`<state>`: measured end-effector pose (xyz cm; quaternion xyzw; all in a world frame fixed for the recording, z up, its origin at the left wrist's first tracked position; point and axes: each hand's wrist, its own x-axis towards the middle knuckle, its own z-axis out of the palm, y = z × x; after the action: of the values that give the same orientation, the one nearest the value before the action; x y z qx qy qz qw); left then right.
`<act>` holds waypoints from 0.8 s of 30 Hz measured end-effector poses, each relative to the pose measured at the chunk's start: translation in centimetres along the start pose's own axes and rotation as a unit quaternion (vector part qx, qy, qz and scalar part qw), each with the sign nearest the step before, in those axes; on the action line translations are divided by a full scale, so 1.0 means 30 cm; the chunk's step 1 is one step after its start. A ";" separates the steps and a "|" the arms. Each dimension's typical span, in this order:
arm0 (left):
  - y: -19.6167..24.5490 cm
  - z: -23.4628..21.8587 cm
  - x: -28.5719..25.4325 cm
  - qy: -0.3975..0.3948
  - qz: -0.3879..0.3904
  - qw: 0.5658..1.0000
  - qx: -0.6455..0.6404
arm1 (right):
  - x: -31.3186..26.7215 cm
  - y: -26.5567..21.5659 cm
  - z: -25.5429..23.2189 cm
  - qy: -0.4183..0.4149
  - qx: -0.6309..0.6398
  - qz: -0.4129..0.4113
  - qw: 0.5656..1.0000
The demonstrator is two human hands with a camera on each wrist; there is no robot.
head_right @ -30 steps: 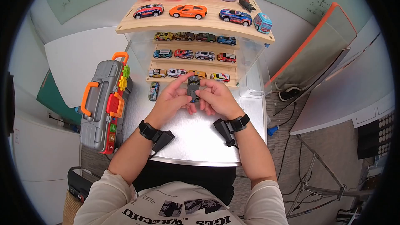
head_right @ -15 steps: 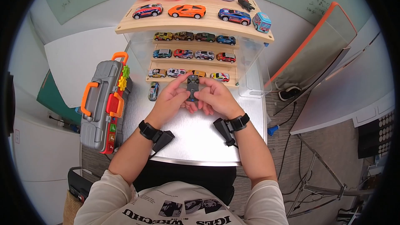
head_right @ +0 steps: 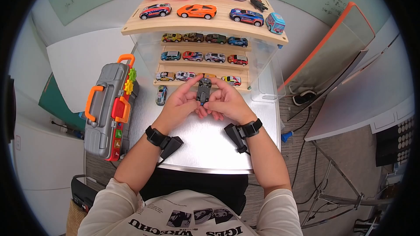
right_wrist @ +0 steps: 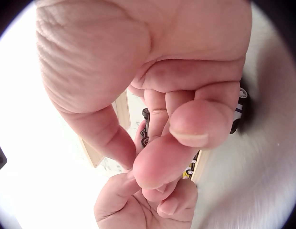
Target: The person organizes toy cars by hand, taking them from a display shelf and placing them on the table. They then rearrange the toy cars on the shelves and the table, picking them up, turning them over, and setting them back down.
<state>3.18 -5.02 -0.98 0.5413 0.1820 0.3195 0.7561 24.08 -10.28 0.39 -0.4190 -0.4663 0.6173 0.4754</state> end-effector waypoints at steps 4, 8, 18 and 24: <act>0.001 0.004 0.000 0.000 0.006 1.000 0.005 | 0.007 -0.002 -0.006 0.001 -0.013 0.017 1.000; -0.002 0.001 -0.002 -0.025 0.008 1.000 0.015 | 0.013 -0.005 -0.014 -0.007 0.018 0.037 0.999; 0.004 0.002 0.001 0.018 -0.037 0.999 -0.024 | 0.007 0.000 -0.010 -0.005 -0.016 0.011 1.000; -0.004 0.002 0.002 0.015 -0.033 0.999 -0.018 | 0.009 0.000 -0.021 -0.008 0.014 0.035 0.999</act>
<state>3.30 -5.04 -1.07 0.5167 0.2052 0.3060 0.7729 24.62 -9.92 0.24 -0.4237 -0.4462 0.6433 0.4556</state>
